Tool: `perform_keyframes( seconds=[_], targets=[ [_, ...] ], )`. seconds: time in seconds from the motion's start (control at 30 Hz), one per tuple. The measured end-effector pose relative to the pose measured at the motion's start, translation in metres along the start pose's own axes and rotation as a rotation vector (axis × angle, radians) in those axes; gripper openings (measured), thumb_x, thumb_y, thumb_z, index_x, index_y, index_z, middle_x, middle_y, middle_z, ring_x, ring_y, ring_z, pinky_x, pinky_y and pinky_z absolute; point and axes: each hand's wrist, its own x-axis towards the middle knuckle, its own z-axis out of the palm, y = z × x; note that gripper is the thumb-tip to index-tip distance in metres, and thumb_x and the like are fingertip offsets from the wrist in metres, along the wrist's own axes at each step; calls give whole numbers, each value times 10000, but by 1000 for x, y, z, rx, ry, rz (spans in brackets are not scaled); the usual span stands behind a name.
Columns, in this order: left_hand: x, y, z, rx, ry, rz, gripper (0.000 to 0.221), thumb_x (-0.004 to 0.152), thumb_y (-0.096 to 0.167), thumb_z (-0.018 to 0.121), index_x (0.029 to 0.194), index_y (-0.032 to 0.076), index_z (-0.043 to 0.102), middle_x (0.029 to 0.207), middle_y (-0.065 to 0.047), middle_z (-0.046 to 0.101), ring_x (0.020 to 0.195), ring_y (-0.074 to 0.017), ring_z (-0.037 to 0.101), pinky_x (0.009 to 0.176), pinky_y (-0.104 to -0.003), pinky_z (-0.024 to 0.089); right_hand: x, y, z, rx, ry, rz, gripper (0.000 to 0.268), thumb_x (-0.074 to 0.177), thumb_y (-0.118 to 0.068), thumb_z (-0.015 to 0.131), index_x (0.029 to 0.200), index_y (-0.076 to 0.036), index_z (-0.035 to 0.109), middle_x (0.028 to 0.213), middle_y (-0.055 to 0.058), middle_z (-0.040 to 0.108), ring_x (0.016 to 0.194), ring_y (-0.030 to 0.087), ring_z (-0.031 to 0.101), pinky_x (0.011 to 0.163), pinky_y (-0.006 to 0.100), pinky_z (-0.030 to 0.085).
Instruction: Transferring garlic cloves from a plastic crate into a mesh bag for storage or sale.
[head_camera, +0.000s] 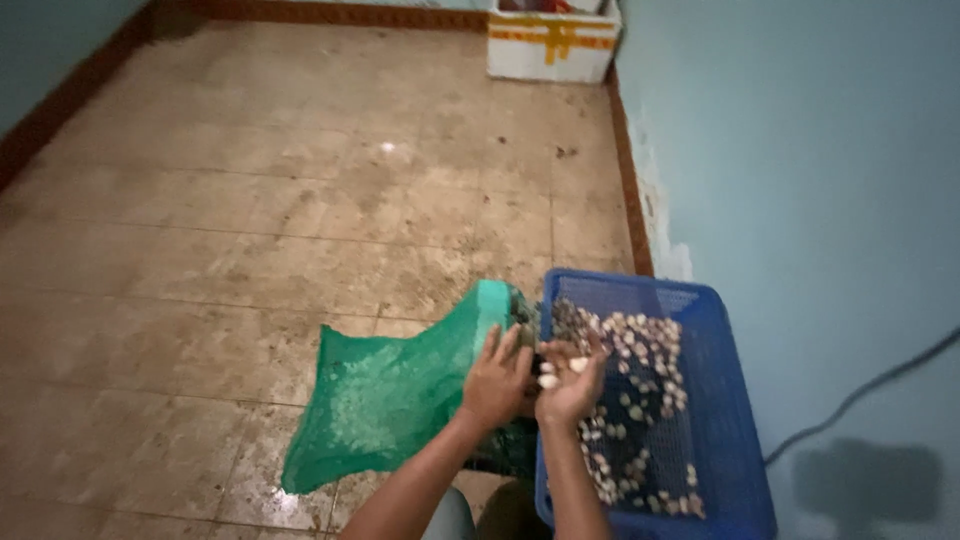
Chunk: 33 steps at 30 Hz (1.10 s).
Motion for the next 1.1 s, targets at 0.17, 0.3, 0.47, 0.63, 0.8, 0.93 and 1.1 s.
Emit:
perform_keyframes(
  seconds=[0.17, 0.3, 0.47, 0.63, 0.8, 0.93, 1.1],
  targets=[
    [7, 8, -7, 5, -25, -10, 289, 889, 139, 657, 1125, -26, 680, 1013, -245, 774, 1295, -366, 652, 1166, -600, 426, 2, 9, -9, 92, -34, -44, 414, 1062, -434, 481, 1309, -126, 606, 869, 218, 718, 802, 346, 755, 760, 434, 639],
    [1, 5, 3, 16, -5, -15, 336, 843, 165, 654, 1128, -12, 681, 1007, -218, 775, 1307, -350, 650, 1167, -587, 436, -1, 6, -7, 130, -78, -61, 417, 954, -210, 573, 1338, -47, 568, 1037, 261, 705, 901, 352, 742, 819, 462, 640],
    [-9, 1, 11, 17, -46, 11, 357, 827, 211, 741, 1123, 15, 707, 1022, -232, 768, 1294, -368, 658, 1159, -602, 444, -12, 3, -1, 65, -104, -140, 415, 837, -26, 609, 1249, 24, 592, 945, 279, 698, 823, 353, 722, 759, 453, 619],
    [-6, 3, 20, 17, -41, 55, 358, 867, 223, 750, 1157, 19, 702, 953, -214, 764, 1308, -363, 656, 1154, -598, 453, -15, 6, 0, 22, -46, -186, 333, 953, -71, 600, 1240, 96, 629, 865, 286, 717, 793, 336, 734, 761, 415, 618],
    [-9, 6, 28, 64, 5, -16, 615, 713, 520, 820, 1088, 41, 725, 928, -165, 788, 1272, -348, 684, 1165, -587, 460, -6, 2, -15, -162, -99, -130, 446, 1082, -314, 546, 1250, 86, 649, 944, 274, 714, 890, 356, 728, 809, 512, 619],
    [-10, 6, 26, 81, -5, -12, 628, 699, 507, 848, 1106, 44, 730, 930, -149, 795, 1278, -348, 679, 1190, -602, 440, 54, -15, -63, -518, -68, -42, 507, 1022, -435, 632, 1319, -27, 678, 1235, 223, 713, 1117, 313, 688, 906, 454, 600],
    [-5, 12, 13, -17, -159, -97, 683, 673, 387, 923, 1188, 11, 680, 1106, -127, 756, 1400, -345, 580, 1222, -605, 392, 168, -14, -186, -1683, -189, -379, 703, 887, -632, 679, 1351, -107, 621, 1223, 202, 623, 1016, 423, 635, 803, 516, 535]
  ],
)
